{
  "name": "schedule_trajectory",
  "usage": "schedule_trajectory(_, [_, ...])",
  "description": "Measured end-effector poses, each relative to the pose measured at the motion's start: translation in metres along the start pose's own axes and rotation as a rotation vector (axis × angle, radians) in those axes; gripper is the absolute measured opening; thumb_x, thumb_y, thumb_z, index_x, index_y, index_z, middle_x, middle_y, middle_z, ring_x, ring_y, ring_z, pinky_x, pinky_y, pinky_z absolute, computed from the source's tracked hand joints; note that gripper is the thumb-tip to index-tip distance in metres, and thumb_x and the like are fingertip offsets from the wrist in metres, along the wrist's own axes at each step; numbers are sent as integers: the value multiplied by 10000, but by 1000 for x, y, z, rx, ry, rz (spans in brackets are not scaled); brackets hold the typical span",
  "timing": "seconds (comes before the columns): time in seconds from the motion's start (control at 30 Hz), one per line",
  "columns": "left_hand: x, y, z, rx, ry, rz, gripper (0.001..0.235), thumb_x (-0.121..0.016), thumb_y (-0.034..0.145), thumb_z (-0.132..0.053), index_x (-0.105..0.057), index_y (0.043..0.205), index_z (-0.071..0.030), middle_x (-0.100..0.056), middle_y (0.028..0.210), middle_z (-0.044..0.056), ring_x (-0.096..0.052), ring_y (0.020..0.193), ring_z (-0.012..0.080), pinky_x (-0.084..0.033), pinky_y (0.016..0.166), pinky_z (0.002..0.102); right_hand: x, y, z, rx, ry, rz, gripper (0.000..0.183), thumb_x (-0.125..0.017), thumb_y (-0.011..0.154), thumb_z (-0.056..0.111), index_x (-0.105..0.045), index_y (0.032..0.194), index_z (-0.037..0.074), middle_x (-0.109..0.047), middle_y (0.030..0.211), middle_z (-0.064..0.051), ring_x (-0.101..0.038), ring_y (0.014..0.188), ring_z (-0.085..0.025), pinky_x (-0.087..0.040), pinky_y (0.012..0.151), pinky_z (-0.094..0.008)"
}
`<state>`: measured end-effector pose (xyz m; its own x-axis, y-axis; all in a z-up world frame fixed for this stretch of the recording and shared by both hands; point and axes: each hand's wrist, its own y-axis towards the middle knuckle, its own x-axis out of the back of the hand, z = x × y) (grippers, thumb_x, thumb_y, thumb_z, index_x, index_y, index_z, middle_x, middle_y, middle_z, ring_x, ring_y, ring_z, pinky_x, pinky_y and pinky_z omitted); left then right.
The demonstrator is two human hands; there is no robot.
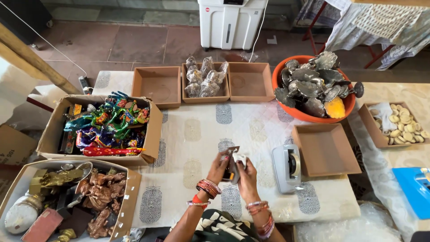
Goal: The person wipes a small figurine and several other items with a cloth, then places them into boxes and onto the workspace.
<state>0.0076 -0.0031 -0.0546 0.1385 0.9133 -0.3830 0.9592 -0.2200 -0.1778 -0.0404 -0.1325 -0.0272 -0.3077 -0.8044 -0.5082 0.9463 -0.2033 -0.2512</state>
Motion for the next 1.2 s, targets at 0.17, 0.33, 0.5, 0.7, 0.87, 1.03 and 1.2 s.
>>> schedule_trajectory(0.17, [-7, -12, -14, 451, 66, 191, 618, -312, 983, -593, -525, 1320, -120, -629, 905, 75, -685, 709, 158, -626, 563, 323, -1, 12, -10, 241, -296, 24, 219, -645, 984, 121, -664, 1173, 13, -699, 1010, -100, -678, 811, -160, -604, 687, -290])
schedule_trajectory(0.33, [7, -5, -13, 441, -371, 218, 633, -403, 1006, -607, -551, 1351, -99, -666, 1077, 108, -696, 824, 189, -628, 669, 311, -17, -23, -3, 417, -707, 129, 283, -618, 906, -2, -693, 1172, 61, -695, 1181, -72, -730, 976, -170, -648, 773, -265])
schedule_trajectory(0.5, [35, 0, 50, 306, -672, 433, 644, -427, 1192, -580, -563, 1467, -15, -682, 1185, 136, -690, 858, 183, -560, 563, 278, -13, -28, -1, 599, -972, 203, 395, -619, 803, -110, -706, 1113, 119, -580, 1243, -88, -683, 1113, -228, -616, 923, -285])
schedule_trajectory(0.7, [21, -10, 24, 342, -622, 710, 725, -360, 1141, -704, -536, 1345, -31, -694, 1022, 154, -729, 757, 241, -681, 723, 454, -17, 4, 17, 834, -1066, -47, 362, -626, 827, -156, -670, 1108, 69, -564, 1263, -105, -593, 1142, -273, -604, 902, -297])
schedule_trajectory(0.87, [12, -7, 7, 359, -454, 332, 634, -388, 1057, -605, -554, 1384, -87, -681, 1161, 125, -704, 951, 220, -627, 779, 355, -19, -25, 2, 780, -1050, 164, 393, -600, 810, -173, -679, 1102, 77, -600, 1213, -71, -627, 1118, -264, -605, 930, -312])
schedule_trajectory(1.03, [14, -8, 27, 440, -498, 229, 640, -371, 1014, -590, -520, 1404, -104, -682, 1199, 87, -716, 1015, 207, -643, 831, 371, -27, -8, 10, 707, -1009, 84, 402, -561, 767, -162, -651, 1084, 69, -544, 1269, -99, -619, 1143, -261, -579, 928, -330])
schedule_trajectory(1.2, [7, -10, 8, 376, -389, 318, 629, -360, 1018, -604, -468, 1432, -144, -646, 1195, 118, -680, 1022, 246, -625, 829, 395, -33, -8, 17, 938, -1109, 1, 394, -588, 785, -186, -658, 1089, 55, -596, 1272, -116, -558, 1202, -311, -557, 995, -371])
